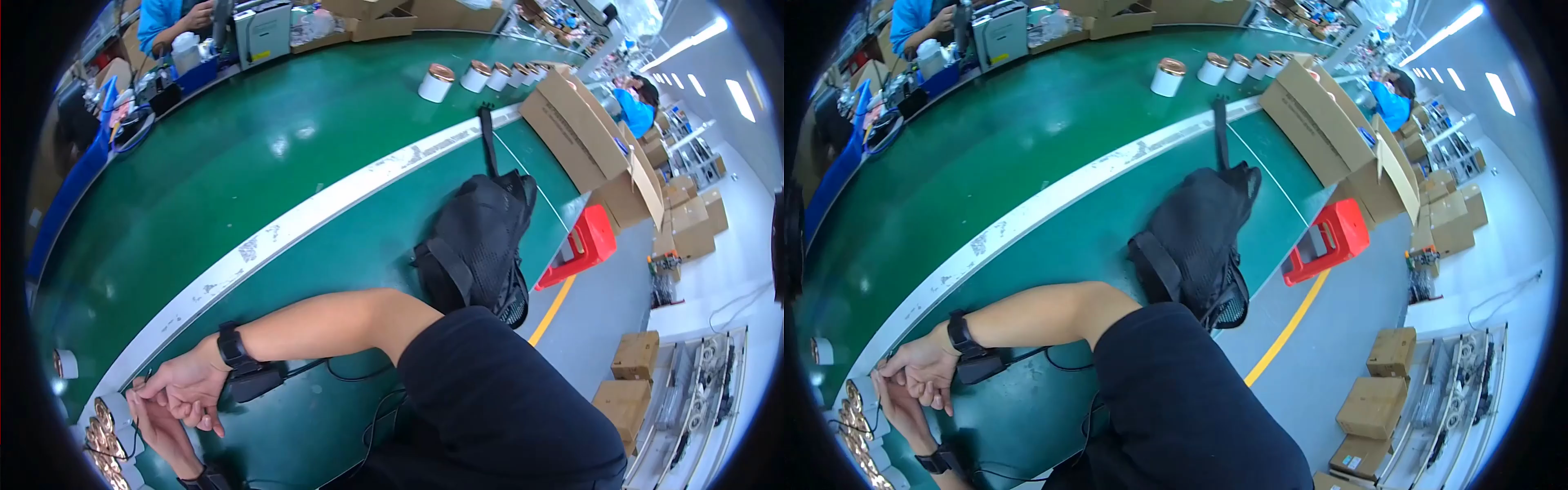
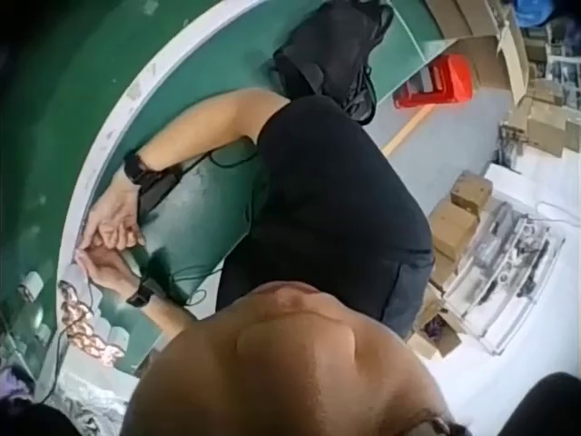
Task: The person picks up a white and gold electronic device, inserts a black cable into its port, and places it back on the table, repeating this process for several units.
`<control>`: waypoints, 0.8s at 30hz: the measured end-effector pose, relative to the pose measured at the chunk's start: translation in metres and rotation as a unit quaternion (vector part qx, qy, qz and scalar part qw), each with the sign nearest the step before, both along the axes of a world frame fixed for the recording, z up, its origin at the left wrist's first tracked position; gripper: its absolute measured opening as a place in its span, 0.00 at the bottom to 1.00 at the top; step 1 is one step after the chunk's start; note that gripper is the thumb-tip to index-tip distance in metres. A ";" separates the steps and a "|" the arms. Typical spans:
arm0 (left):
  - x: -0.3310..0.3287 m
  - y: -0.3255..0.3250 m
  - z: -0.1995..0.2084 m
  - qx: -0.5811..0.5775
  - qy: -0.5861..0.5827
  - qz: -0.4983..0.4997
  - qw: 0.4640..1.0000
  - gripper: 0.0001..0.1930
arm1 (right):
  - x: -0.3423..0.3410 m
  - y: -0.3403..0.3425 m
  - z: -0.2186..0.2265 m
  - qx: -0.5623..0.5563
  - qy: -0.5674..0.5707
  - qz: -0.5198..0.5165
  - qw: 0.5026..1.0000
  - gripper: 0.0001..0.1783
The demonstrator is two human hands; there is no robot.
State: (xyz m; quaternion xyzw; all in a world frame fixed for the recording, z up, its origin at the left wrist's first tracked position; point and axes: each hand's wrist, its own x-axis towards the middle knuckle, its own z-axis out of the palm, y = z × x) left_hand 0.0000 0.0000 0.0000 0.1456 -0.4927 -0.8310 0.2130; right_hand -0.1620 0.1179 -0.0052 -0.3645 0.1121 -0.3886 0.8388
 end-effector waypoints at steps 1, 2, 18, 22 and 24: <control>-0.001 -0.002 0.003 -0.021 0.009 -0.009 1.000 0.08 | -0.001 -0.006 -0.001 0.008 -0.007 -0.004 1.000 0.39; 0.002 0.005 0.005 -0.034 0.009 -0.012 0.999 0.08 | 0.003 -0.004 -0.002 0.026 -0.023 -0.002 0.999 0.39; -0.005 0.029 0.037 -0.046 0.006 0.059 0.997 0.04 | 0.011 0.007 0.010 0.081 -0.040 -0.022 0.996 0.43; -0.008 0.026 0.030 -0.100 -0.003 0.043 0.994 0.04 | -0.001 0.006 0.011 0.089 -0.011 -0.024 0.996 0.44; -0.010 0.027 0.032 -0.109 0.010 0.041 0.993 0.05 | -0.002 0.008 0.011 0.099 -0.008 -0.034 0.994 0.44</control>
